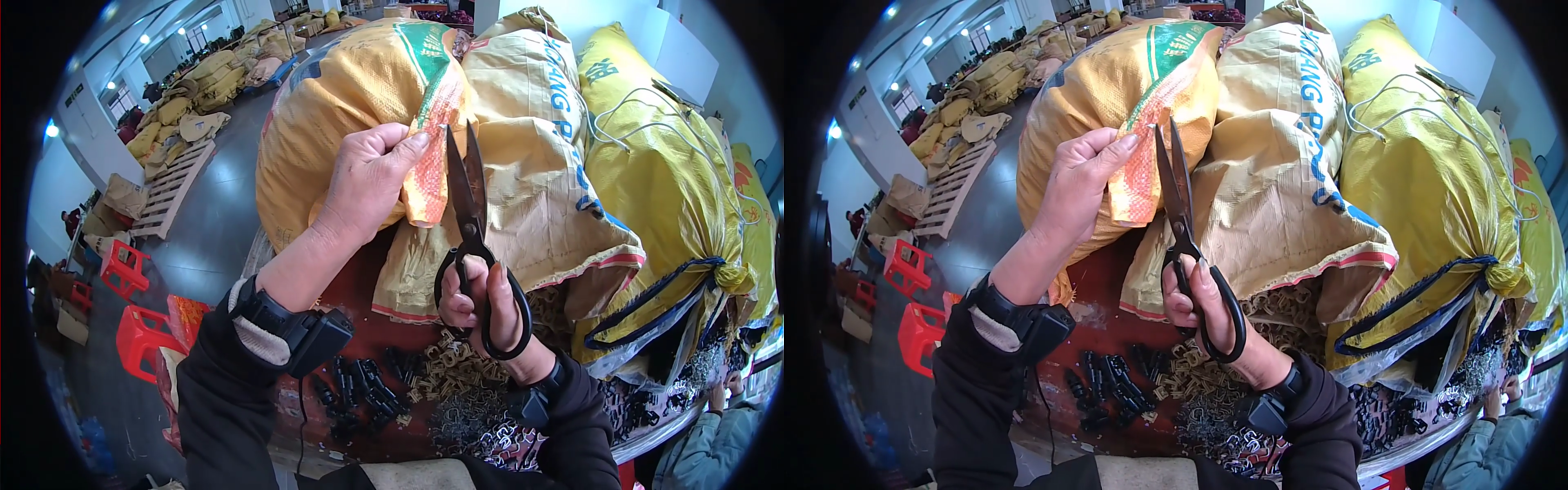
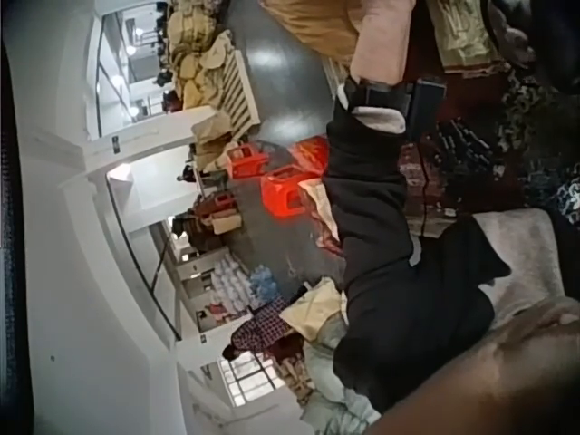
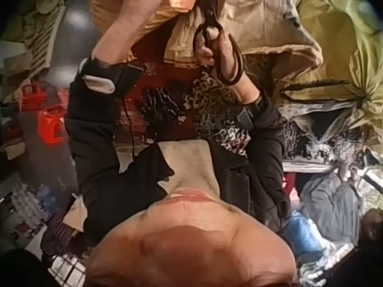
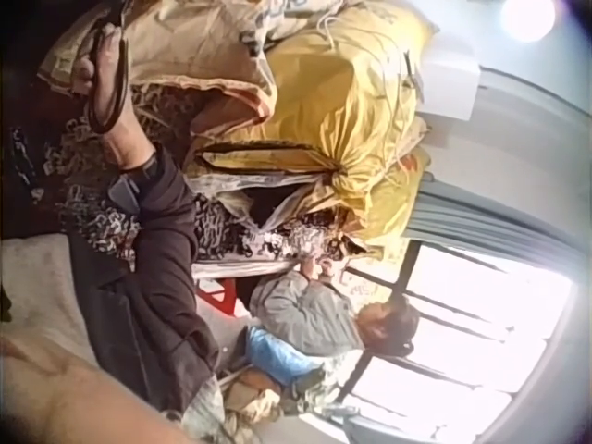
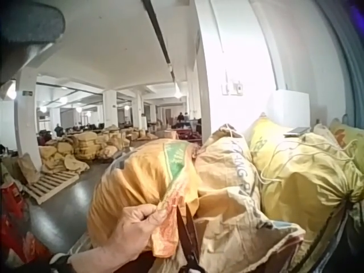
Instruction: The person pulls a yellow bag closer and uses shears to cut the white string securing the top. They then pull the string out by hand and use the shears to cut another section of the string to fully open the bag.
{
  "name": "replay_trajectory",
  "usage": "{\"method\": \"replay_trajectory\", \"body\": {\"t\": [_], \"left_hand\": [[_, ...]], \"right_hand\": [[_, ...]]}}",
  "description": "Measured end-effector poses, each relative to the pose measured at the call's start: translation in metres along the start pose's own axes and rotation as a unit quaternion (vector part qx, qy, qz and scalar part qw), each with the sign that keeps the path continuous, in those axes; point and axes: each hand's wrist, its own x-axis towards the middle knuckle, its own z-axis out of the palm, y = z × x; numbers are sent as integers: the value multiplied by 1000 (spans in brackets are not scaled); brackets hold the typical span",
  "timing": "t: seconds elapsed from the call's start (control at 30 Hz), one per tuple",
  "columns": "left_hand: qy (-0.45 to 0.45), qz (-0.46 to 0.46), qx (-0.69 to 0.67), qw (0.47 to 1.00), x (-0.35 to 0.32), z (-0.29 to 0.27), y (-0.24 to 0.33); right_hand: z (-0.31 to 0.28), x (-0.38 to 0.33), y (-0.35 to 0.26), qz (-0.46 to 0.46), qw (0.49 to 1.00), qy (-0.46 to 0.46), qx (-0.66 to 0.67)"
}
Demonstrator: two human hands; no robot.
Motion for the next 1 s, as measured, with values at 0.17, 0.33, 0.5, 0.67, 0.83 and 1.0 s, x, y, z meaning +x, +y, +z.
{"method": "replay_trajectory", "body": {"t": [0.17,0.33,0.5,0.67,0.83,1.0], "left_hand": [[10,-10,1,1000,-1,3,1],[5,10,17,1000,-1,-3,-9],[2,47,66,997,-1,-3,-9],[19,70,82,994,-3,1,-9],[19,73,129,989,-6,0,-5],[31,86,172,981,-7,0,-7]], "right_hand": [[-1,-1,6,-42,998,27,-31],[-3,-3,4,-16,1000,5,18],[-6,-9,4,9,998,-57,-8],[-3,-7,3,23,999,-35,19],[-3,-5,2,14,999,-29,30],[0,-2,1,19,995,17,94]]}}
